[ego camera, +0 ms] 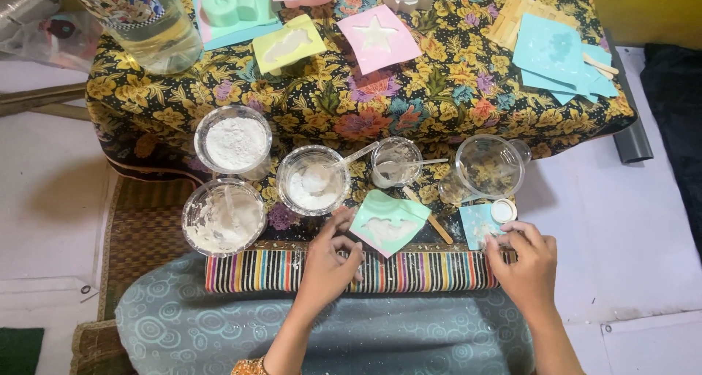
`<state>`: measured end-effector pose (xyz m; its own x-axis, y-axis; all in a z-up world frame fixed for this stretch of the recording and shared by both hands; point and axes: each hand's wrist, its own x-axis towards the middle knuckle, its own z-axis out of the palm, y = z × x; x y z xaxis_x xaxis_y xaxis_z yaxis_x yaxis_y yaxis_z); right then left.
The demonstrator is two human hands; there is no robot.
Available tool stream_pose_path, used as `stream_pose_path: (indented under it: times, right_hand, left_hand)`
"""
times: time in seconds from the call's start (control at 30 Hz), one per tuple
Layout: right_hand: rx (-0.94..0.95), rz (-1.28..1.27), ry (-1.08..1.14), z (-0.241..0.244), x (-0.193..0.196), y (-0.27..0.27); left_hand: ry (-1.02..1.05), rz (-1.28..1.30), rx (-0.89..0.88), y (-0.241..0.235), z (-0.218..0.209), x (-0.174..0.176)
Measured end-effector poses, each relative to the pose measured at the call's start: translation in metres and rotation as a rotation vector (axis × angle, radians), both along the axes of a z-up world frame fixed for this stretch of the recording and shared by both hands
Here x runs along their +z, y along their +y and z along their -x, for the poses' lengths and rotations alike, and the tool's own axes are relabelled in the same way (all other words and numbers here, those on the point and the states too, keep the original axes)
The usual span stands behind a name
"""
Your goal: Filling a star-shaped silicone mold with a white paste mixture using a wooden stick.
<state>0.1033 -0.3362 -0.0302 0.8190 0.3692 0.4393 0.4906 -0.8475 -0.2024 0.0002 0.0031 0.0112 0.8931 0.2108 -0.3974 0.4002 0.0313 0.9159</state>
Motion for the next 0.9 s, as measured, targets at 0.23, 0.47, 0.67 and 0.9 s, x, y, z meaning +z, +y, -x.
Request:
stream_pose_path:
  times: [0.23,0.47,0.67,0.9]
  right_hand:
    - [-0.078,0.002,0.035,0.012,0.005,0.022]
    - [-0.205,0.015,-0.010,0.022,0.004,0.054]
    - [-0.248,0.037,-0.088,0.021,0.004,0.056]
    - [-0.247,-0.470,0.582,0.034,0.040,0.093]
  left_hand:
    - [-0.007,0.006,0.005,0.000,0.000,0.001]
    - [-0.043,0.032,0.020,0.001,0.001,-0.001]
    - [-0.008,0.017,0.006,0.000,-0.001,-0.001]
    - [0.116,0.049,0.007,-0.006,-0.011,-0.002]
